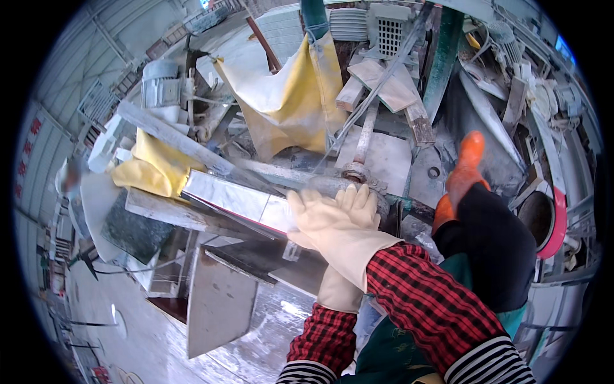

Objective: The person operates a sanding machine in a factory, repeatedly feeding rectangular wooden boards into a rotating drum. They wear gloves and an apron, handling each board individually and placing finished pieces aside.

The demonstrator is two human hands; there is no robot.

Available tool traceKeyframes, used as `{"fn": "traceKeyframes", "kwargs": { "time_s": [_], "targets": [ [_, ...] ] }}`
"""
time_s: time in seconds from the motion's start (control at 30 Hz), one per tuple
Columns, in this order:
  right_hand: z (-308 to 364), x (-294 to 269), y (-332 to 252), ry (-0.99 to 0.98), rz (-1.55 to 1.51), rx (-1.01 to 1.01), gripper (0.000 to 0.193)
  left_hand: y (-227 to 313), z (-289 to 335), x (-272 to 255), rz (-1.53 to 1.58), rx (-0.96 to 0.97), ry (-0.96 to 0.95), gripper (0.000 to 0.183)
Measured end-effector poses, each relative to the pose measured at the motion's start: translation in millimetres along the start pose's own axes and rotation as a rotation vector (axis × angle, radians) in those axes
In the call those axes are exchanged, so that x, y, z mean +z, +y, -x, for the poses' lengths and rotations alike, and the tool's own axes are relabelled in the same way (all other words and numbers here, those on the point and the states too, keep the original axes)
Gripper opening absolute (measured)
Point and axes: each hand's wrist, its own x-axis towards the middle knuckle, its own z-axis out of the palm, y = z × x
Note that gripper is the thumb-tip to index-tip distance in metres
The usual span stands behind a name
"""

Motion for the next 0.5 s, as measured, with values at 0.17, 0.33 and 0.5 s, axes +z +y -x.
{"fn": "traceKeyframes", "kwargs": {
  "time_s": [0.17,0.33,0.5],
  "targets": [
    [2.4,13.4,0.1,0.018,-0.074,0.008,0.050,1.1,6.9,-10.5,-0.008,-0.042,0.011,0.048],
    [16.3,-0.1,10.2,0.127,-0.114,0.022,0.044,9.4,6.2,19.6,0.115,-0.058,0.079,0.045],
    [19.5,-5.4,28.3,0.277,-0.117,-0.021,0.038,21.6,-4.5,14.7,0.137,-0.121,0.060,0.038]
  ]
}}
